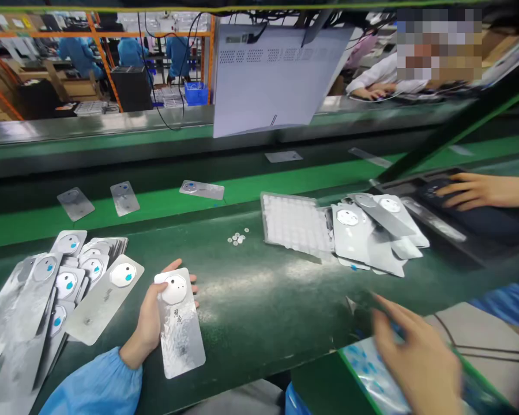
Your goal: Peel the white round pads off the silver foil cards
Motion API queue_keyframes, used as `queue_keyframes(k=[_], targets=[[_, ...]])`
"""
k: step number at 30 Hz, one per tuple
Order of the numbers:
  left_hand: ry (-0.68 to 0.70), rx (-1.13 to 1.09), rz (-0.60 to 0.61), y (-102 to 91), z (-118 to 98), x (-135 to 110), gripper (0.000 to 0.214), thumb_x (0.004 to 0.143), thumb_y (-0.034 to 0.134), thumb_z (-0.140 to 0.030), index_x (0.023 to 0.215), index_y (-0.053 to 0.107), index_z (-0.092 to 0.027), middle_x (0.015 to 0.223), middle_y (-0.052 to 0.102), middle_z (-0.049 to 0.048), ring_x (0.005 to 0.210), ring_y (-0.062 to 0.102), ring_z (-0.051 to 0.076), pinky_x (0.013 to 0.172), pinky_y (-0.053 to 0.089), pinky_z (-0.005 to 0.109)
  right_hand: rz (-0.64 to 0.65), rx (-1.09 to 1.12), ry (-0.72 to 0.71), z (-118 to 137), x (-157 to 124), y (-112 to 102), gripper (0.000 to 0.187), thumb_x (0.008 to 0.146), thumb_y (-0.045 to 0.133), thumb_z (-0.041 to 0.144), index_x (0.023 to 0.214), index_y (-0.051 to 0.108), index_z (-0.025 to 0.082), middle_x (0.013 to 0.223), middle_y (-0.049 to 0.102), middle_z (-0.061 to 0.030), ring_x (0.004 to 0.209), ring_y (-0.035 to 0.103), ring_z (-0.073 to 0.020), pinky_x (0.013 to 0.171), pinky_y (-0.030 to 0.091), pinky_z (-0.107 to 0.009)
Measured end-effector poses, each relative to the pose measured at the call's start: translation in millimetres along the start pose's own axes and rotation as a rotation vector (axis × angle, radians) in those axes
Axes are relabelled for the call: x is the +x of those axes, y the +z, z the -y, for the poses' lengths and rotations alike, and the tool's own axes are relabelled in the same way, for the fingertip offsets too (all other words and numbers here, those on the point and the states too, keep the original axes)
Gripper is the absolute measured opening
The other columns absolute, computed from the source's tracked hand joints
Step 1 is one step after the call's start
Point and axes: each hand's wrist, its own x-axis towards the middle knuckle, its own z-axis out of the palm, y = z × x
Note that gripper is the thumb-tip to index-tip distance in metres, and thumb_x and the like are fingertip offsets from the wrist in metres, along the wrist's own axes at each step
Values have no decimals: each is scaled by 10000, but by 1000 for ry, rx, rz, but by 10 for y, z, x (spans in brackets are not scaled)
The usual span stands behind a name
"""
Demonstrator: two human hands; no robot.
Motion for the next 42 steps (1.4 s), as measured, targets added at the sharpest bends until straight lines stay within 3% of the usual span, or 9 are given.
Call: queue_keyframes(k=[5,10,13,17,24,28,31,37,42], targets=[[31,16,-11,23,-25,-21,746,772,684,-357,1457,502,-125,1080,763,170,892,718,307,720,623,442,428,156,-376,1088,450,917,310,1053,462,268,1181,741,230,1067,723,-87,918,708,-225,814,578,-334],[62,-9,-15,-15,-41,-26,733,783,696,-374,1449,513,-127,1076,771,153,916,727,317,723,623,433,481,3,-506,1676,681,1399,263,1017,501,128,1106,743,181,962,676,-108,904,676,-248,799,566,-338],[64,-28,-17,-29,-36,-25,740,791,692,-369,1460,494,-124,1091,772,154,943,729,322,731,627,435,514,33,-594,1663,531,1303,240,1019,520,129,1072,749,178,980,688,-119,901,658,-258,806,559,-373],[50,-30,-27,-35,-8,-16,731,786,686,-353,1457,493,-138,1098,772,148,980,731,334,731,631,437,582,202,-750,1544,99,923,239,1060,512,202,1155,731,209,1170,725,-132,1030,657,-275,818,530,-415],[63,-9,-9,-64,24,24,718,764,702,-294,1437,503,-145,1112,763,160,945,733,318,730,637,452,656,356,-805,1386,-701,303,390,1073,526,456,1289,668,164,1196,766,-142,1061,708,-304,863,531,-459],[86,47,-24,-63,31,17,739,744,732,-207,1441,492,-171,1161,751,160,1062,715,356,766,636,470,652,473,-821,1239,-929,141,309,1100,468,220,1346,655,214,1105,804,-71,981,754,-234,822,588,-365],[123,92,-7,-54,43,-5,805,732,758,-164,1473,444,-180,1229,729,169,1163,687,375,837,628,487,667,617,-692,1256,-939,112,326,1081,465,182,1328,668,244,1057,803,-79,953,756,-242,811,624,-353],[224,309,41,-8,95,-81,973,798,782,-166,1598,242,-295,1382,647,162,1200,695,343,870,623,439,684,894,122,1724,-547,349,257,998,638,345,776,663,217,762,659,-53,636,623,-176,540,524,-280],[351,373,17,13,109,-112,904,787,795,-120,1530,318,-316,1396,628,132,1136,725,280,890,590,347,824,1175,530,2032,-207,751,399,825,797,574,827,692,189,665,608,3,457,472,-95,425,410,-239]])
